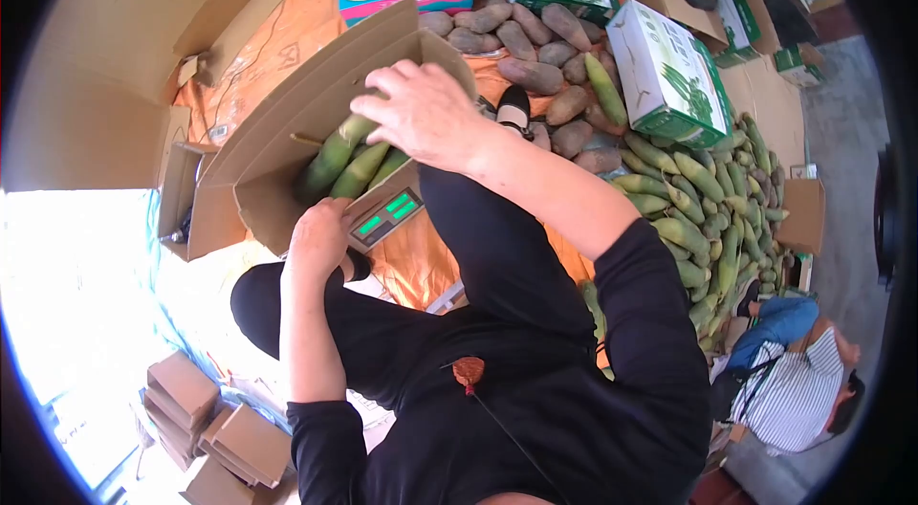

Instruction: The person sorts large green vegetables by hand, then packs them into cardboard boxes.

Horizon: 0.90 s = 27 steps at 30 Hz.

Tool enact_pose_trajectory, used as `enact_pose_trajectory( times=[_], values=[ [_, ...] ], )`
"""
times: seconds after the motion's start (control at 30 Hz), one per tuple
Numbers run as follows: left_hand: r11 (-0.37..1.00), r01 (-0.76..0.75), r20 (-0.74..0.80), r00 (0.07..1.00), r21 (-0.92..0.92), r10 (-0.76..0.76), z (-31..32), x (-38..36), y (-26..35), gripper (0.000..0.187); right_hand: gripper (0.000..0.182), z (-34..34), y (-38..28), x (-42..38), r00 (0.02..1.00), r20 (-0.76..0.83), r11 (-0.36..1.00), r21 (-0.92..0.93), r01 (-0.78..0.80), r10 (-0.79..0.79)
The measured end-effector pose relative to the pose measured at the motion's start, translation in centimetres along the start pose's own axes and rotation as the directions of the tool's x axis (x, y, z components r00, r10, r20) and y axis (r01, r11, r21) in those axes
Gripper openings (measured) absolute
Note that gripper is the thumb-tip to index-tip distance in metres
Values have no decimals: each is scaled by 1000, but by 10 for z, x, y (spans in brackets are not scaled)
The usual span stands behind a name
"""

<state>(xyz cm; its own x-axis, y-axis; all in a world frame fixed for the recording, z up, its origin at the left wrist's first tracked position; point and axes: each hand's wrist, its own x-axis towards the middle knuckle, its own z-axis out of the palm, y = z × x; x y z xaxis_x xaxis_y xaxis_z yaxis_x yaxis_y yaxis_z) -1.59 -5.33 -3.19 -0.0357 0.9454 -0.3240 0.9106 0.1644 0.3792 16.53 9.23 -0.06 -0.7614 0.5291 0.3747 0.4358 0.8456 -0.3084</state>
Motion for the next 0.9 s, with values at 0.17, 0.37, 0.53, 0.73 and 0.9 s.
enact_pose_trajectory(
  times=[0.17, 0.37, 0.53, 0.73, 0.9],
  values=[
    [999, -13, -3, 1000, -30, 13, -2, 1, 2, 24, 24, -3, 30, -35, 957, -188, 915, 379, -136, 220],
    [998, 16, 34, 999, -59, -14, -2, 2, 5, 25, 13, 17, 65, -151, 647, -187, 607, 601, -520, 739],
    [1000, 6, 32, 999, -31, -5, -4, 5, 13, 27, 22, 84, 53, -306, 489, 488, 343, 360, -867, 723],
    [998, 43, 54, 998, -56, -40, 1, 10, 19, 31, 36, 97, 21, -377, 273, 904, -318, 379, -869, 330],
    [998, 23, 32, 999, -59, -21, 5, 11, 23, 33, 39, 122, 10, -397, 351, 825, -395, 531, -750, 443]
  ],
)
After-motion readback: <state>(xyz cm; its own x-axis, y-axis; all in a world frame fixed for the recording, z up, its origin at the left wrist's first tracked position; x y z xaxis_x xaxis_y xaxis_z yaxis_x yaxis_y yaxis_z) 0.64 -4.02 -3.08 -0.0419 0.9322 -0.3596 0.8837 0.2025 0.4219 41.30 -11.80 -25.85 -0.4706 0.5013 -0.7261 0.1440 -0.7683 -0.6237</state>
